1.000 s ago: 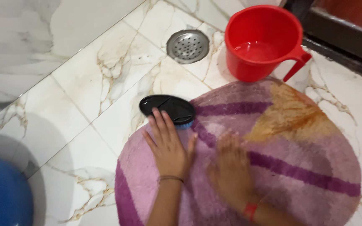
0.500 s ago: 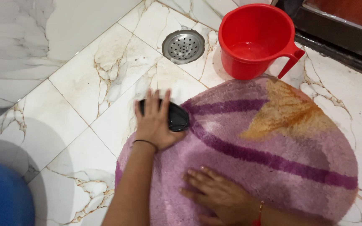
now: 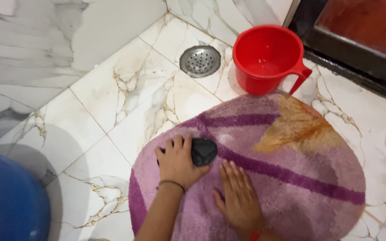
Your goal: The person washes a pink and purple rug on a tiled floor. They sprinkle powder onto the rug, pour water from a red cup, and scrub the surface with a black brush. The person repeatedly scrubs different sections of the rug while occasionally adding more water.
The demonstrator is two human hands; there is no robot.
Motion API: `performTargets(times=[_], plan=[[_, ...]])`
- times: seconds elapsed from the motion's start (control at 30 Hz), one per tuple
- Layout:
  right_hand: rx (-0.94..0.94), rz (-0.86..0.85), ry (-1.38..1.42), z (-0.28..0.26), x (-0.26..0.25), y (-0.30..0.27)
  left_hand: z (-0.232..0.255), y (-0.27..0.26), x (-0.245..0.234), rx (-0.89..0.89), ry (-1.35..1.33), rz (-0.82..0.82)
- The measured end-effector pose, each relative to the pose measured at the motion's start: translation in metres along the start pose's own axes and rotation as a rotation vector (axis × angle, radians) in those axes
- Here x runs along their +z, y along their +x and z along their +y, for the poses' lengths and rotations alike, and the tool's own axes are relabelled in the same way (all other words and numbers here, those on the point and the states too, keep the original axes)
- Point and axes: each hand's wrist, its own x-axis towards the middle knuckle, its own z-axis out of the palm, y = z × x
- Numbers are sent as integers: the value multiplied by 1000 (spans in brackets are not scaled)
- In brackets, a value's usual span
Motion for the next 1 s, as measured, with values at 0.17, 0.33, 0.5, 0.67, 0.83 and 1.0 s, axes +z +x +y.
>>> performTargets(times=[0.17, 0.33, 0.5, 0.67, 0.83, 1.0], plan=[[-167, -2, 31, -6, 0, -40, 19, -41, 22, -2, -21, 15], [-254, -91, 100, -8, -3, -46, 21, -41, 51, 31, 75, 289], [-199, -283, 139, -8, 5, -48, -1, 17, 58, -86, 94, 223], [-210, -261, 128, -9, 8, -51, -10, 71, 56, -251, 77, 272], [-223, -89, 139, -18, -9, -53, -22, 132, 38, -496, 32, 307], [-186, -136, 200, -18, -15, -37, 17, 73, 59, -168, 65, 377]])
